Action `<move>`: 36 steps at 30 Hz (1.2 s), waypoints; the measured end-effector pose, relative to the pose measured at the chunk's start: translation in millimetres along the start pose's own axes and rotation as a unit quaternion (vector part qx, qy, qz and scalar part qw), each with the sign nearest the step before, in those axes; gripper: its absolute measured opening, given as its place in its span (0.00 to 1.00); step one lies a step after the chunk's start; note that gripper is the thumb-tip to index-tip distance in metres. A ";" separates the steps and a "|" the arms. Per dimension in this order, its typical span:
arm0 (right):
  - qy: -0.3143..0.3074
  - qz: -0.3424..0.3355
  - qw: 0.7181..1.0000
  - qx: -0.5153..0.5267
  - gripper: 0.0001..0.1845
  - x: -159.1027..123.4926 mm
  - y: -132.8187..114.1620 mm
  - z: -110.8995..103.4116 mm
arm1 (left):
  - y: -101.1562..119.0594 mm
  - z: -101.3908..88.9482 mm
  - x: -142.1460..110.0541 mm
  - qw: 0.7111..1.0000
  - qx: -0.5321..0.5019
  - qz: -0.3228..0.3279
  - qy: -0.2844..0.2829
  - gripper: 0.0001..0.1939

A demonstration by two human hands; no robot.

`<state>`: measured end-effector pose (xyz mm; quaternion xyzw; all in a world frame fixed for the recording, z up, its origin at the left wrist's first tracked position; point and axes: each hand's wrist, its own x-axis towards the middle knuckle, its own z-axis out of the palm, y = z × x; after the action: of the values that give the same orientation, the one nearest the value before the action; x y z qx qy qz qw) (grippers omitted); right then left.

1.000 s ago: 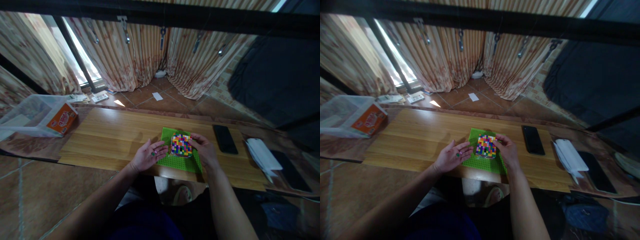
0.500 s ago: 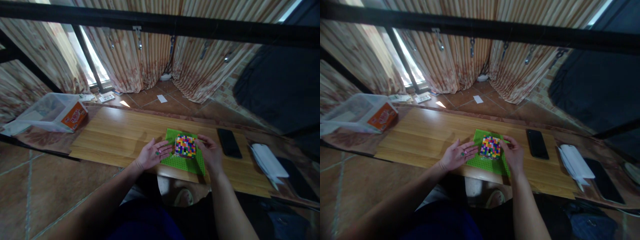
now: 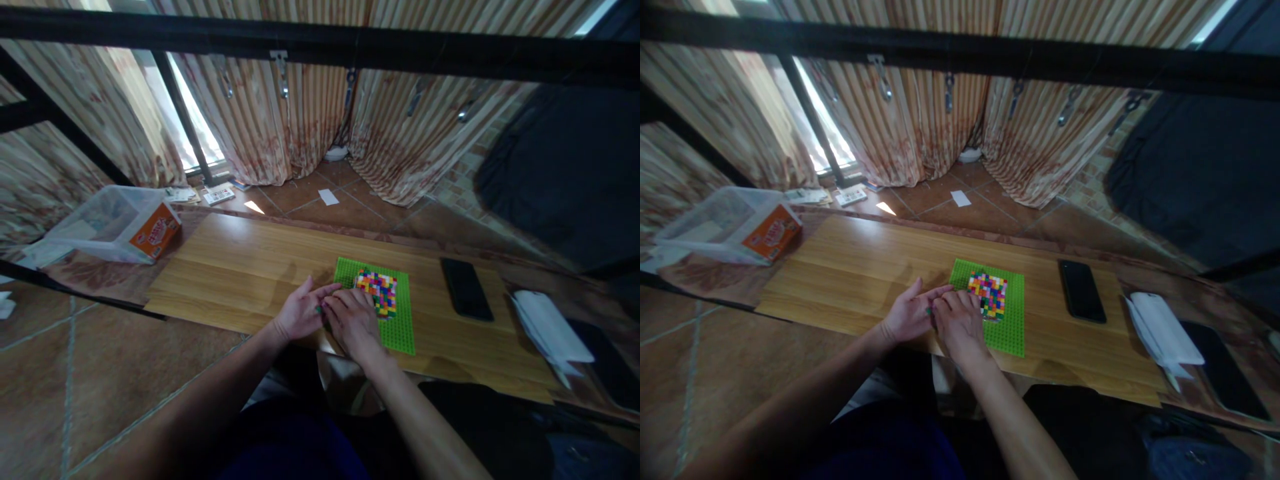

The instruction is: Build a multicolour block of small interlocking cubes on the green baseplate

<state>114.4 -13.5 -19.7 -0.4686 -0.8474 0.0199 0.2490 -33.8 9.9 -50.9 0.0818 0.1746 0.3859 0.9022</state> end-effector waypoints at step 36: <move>0.165 0.310 0.914 0.204 0.12 -14.0 93.8 -37.8 | 0.1 1.8 0.1 0.999 0.038 0.024 0.023 0.26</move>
<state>210.8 20.2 -17.2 -0.6433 -0.5843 0.1909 0.4563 -33.1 10.0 -49.3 0.1108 0.2078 0.4019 0.8849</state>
